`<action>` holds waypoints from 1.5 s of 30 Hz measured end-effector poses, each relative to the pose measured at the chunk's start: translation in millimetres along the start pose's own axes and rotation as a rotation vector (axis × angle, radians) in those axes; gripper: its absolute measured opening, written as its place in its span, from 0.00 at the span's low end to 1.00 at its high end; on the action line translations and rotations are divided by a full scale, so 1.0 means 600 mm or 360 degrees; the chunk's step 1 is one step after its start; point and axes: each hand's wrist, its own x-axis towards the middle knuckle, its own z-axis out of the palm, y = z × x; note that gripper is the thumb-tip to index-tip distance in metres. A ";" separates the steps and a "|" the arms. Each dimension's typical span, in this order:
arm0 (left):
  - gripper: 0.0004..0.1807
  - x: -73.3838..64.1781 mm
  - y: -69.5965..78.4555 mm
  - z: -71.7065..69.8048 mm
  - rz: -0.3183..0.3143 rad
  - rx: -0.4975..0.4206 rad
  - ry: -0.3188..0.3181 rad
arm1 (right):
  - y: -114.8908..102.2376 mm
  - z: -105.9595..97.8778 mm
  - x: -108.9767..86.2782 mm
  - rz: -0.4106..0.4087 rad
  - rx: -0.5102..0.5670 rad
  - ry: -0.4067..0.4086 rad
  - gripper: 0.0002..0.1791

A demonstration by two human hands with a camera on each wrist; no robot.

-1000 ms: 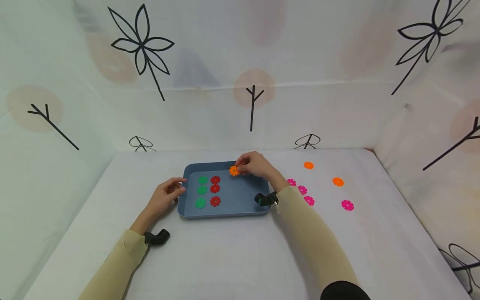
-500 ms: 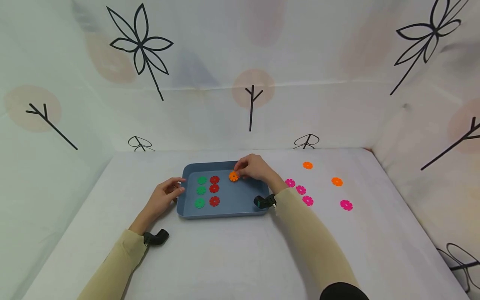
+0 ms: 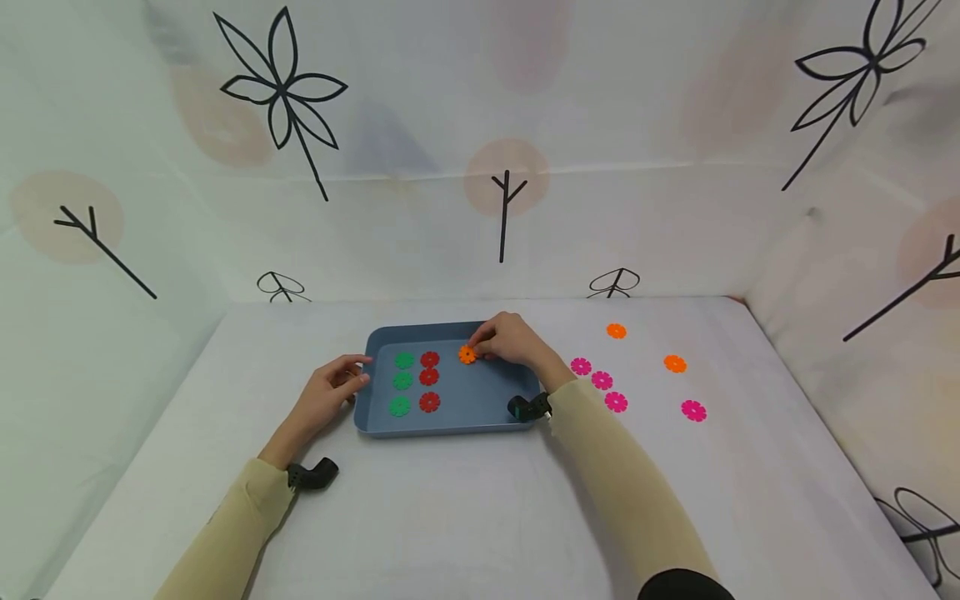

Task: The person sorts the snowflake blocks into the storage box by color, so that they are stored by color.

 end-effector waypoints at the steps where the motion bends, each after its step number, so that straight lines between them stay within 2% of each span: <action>1: 0.19 0.003 -0.009 0.001 0.0000 -0.0004 0.0005 | 0.000 0.001 0.000 -0.0007 -0.0011 -0.0009 0.08; 5: 0.20 0.014 -0.049 0.005 -0.0011 -0.0019 0.0024 | -0.001 0.003 0.000 -0.0020 -0.0068 -0.0043 0.09; 7: 0.20 0.015 -0.055 0.006 -0.0009 -0.0024 0.0034 | -0.001 0.004 -0.001 -0.0027 -0.0090 -0.0053 0.10; 13: 0.19 0.014 -0.055 0.007 0.0009 -0.0040 0.0045 | -0.003 0.006 -0.003 -0.0060 -0.0159 -0.0052 0.11; 22: 0.18 0.014 -0.049 0.006 0.0027 -0.0025 0.0049 | -0.005 0.003 -0.004 -0.0093 -0.0170 -0.0054 0.12; 32: 0.19 0.014 -0.052 0.007 -0.0024 -0.0029 0.0042 | -0.006 0.006 -0.005 -0.0094 -0.0140 -0.0045 0.13; 39: 0.19 -0.003 0.015 -0.002 -0.0010 -0.0025 0.0003 | -0.006 0.006 -0.004 -0.0051 -0.0091 -0.0033 0.13; 45: 0.19 -0.005 0.017 -0.003 -0.0008 -0.0011 0.0004 | -0.005 0.007 -0.005 -0.0056 -0.0049 -0.0025 0.13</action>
